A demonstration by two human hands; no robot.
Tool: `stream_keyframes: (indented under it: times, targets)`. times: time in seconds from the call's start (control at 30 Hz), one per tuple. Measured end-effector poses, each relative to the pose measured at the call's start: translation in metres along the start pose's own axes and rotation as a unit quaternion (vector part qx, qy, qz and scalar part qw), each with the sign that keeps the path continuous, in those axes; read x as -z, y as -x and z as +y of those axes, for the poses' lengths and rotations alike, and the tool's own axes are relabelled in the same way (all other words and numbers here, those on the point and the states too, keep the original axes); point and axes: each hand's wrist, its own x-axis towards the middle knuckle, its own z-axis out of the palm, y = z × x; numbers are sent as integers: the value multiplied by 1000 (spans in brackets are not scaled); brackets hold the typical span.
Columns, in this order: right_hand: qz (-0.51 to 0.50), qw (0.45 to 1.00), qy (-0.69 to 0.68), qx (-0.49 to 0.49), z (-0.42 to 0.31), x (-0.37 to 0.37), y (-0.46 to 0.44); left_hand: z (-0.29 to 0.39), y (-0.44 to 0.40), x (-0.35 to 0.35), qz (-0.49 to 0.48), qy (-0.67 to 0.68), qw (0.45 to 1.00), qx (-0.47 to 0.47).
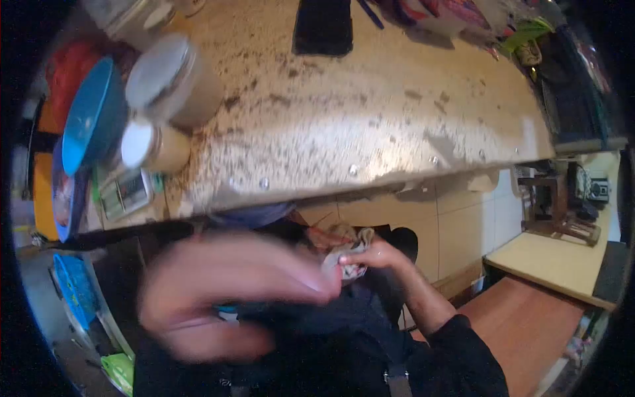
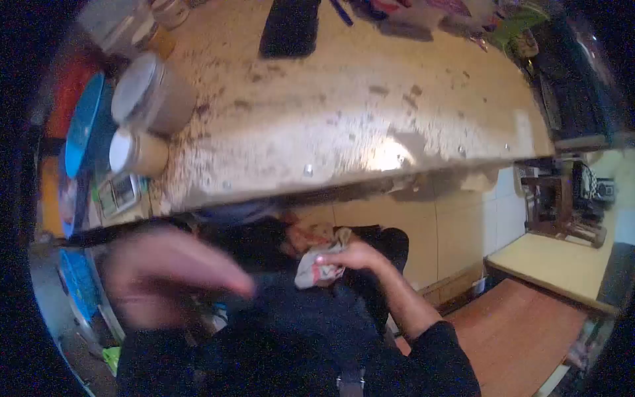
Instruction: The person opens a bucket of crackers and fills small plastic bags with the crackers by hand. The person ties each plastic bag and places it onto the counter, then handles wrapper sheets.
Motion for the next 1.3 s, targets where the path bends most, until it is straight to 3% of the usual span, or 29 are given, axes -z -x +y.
stream_keyframes:
  times: [0.03, 0.1, 0.27, 0.5, 0.6, 0.8, 0.97, 1.1, 1.2, 1.3]
  targets:
    - [35, 998, -43, -12, 6, -8, 4, 16, 8, 0, 44, -5, 994, -98]
    - [74, 994, -41, 76, 49, -24, -7, 30, 24, -19, 91, -35, 969, -229]
    - [106, 986, -107, 75, 72, -90, 38, 43, 36, -64, 148, -94, 909, -378]
    - [215, 972, -51, 79, 54, -108, 107, 57, 62, -104, 229, -206, 844, -439]
    - [208, 968, -28, 138, 61, -100, 108, 50, 50, -114, 261, -250, 817, -450]
    - [197, 966, -132, 103, 62, -102, 116, 38, 23, -114, 281, -295, 789, -461]
    - [218, 965, -104, 104, 56, -91, 111, 34, 14, -104, 287, -312, 771, -476]
    - [265, 922, -217, 181, 53, -60, 81, 27, 15, -89, 303, -312, 751, -497]
    - [255, 863, -364, 239, 14, -37, 56, 22, 20, -73, 310, -312, 735, -516]
    - [213, 846, -383, 304, -13, 3, 17, 22, 35, -53, 313, -317, 714, -540]
